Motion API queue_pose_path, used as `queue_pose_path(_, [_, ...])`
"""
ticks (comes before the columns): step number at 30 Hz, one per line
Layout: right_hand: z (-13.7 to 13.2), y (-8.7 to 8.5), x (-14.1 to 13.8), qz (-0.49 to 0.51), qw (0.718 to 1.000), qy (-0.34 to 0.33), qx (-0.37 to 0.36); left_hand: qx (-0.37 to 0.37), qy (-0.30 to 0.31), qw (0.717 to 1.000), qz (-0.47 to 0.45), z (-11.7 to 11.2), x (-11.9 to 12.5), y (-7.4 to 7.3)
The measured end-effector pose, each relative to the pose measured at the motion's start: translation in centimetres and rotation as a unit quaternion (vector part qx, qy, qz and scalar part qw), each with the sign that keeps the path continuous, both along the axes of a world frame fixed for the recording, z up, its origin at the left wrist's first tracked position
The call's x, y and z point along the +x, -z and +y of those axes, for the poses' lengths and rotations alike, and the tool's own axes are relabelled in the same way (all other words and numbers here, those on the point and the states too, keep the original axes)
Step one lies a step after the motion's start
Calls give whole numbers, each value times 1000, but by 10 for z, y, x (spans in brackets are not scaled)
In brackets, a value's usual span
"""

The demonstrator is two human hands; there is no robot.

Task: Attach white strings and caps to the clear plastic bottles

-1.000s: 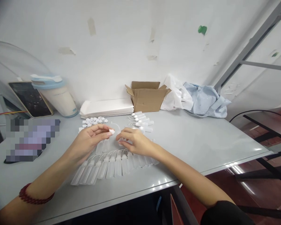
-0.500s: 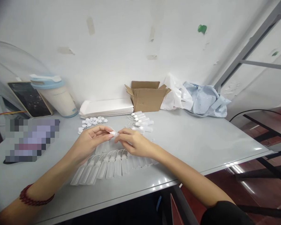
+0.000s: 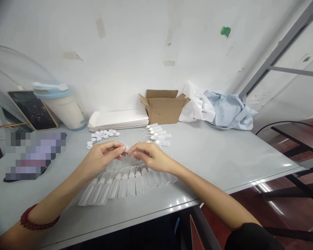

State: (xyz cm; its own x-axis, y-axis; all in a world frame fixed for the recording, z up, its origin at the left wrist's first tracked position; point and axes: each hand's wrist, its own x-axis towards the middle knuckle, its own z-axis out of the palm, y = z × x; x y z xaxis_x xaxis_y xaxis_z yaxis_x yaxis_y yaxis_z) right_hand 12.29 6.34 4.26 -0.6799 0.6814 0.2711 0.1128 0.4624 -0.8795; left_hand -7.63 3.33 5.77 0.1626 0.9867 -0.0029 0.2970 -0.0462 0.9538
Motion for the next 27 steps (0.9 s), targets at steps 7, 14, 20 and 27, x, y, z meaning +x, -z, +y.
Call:
queue_pose_path(7, [2,2,2,-9,1000,-7,-21,41,50,996,60,1,-4,0])
queue_pose_path(14, [3,3,2,-3,999,-16,-37,26,65,995,66,3,-6,-2])
queue_pose_path(20, [1,2,1,-24,1000,-11,-12,12,72,994,80,3,-4,-2])
queue_pose_path(27, [3,2,2,-16,1000,-12,-24,102,47,989,95,-1,-1,0])
